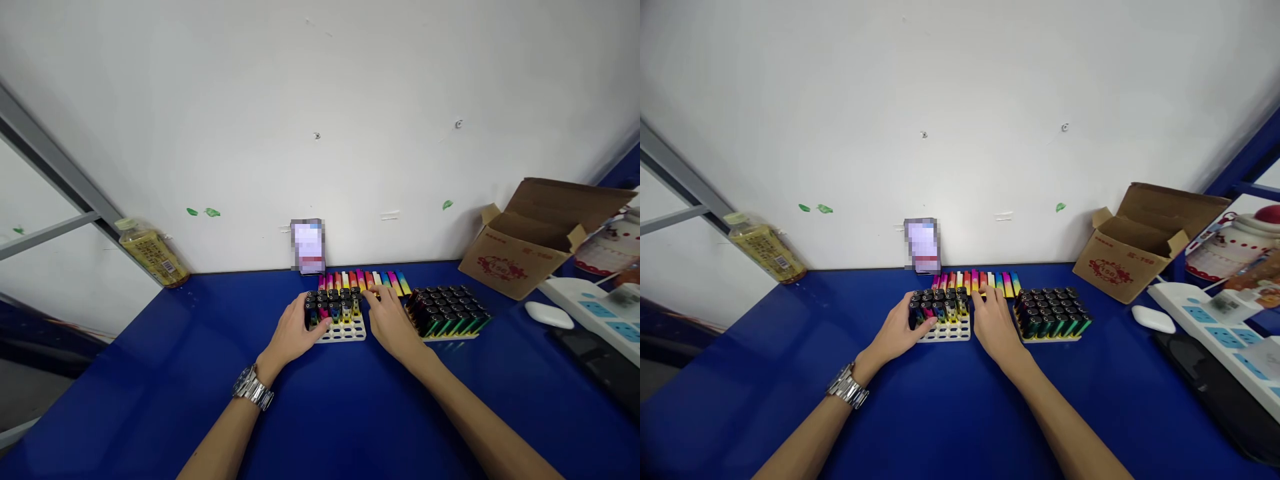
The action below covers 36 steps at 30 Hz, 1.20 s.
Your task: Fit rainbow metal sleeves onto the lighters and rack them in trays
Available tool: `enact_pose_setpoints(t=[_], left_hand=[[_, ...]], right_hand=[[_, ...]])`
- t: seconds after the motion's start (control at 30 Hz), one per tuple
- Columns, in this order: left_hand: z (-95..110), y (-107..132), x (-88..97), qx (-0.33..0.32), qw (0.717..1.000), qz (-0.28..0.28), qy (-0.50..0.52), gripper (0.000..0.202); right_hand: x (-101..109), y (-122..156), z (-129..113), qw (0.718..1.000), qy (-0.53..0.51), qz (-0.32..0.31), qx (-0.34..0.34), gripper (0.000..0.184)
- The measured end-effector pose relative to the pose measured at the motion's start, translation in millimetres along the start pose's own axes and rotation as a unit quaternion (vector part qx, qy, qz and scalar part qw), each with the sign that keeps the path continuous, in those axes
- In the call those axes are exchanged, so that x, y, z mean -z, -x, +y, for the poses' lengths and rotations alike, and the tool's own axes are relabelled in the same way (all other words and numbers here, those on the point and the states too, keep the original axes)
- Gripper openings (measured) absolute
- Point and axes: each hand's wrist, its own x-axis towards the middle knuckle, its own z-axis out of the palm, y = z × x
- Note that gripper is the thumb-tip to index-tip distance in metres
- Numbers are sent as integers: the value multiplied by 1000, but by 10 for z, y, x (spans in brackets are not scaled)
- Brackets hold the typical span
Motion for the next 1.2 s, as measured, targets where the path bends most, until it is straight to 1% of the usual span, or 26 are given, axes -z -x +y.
enact_pose_setpoints(t=[0.07,0.13,0.2,0.27,0.33,0.43,0.5,0.6,0.67,0.73,0.83,0.9,0.93,1.0,1.07,1.13,1.2], left_hand=[[1,-1,0,1,1000,0,6,43],[3,-3,0,0,1000,3,7,39],[9,-5,4,-2,1000,6,4,35],[16,-6,10,-2,1000,4,-2,33],[22,-5,17,1,1000,-1,-4,33],[25,-5,21,4,1000,-7,1,32],[20,-6,20,2,1000,-9,3,32],[9,-9,14,0,1000,-7,1,32],[4,-10,11,-4,1000,-5,2,32],[3,-11,10,-7,1000,-3,3,32],[8,-12,12,-7,1000,2,2,32],[13,-13,14,-4,1000,1,3,33],[15,-13,15,-3,1000,0,3,33],[20,-14,18,1,1000,-3,4,32],[25,-16,21,5,1000,-5,1,31],[29,-17,24,7,1000,-6,-2,31],[30,-18,25,8,1000,-7,-2,30]], right_hand=[[-93,-13,14,998,53,24,3,45],[-156,-13,26,995,92,23,-5,47],[-179,-7,38,994,106,15,-2,45],[-165,-4,43,995,93,17,6,37],[-128,-12,35,997,64,34,7,28],[-75,-37,4,998,37,56,-2,26],[-55,-53,-15,998,42,50,-8,26],[-36,-54,-31,999,43,13,-16,25],[-14,-36,-43,999,30,-17,-33,22],[19,-12,-62,996,15,-46,-77,20],[72,16,-90,983,-1,-102,-155,22],[98,22,-98,974,-12,-138,-179,16],[106,22,-99,972,-23,-145,-182,13],[113,19,-98,974,-59,-123,-184,12],[114,17,-98,973,-116,-68,-189,15],[116,19,-100,964,-182,-8,-193,15],[118,23,-104,949,-242,36,-197,11]])
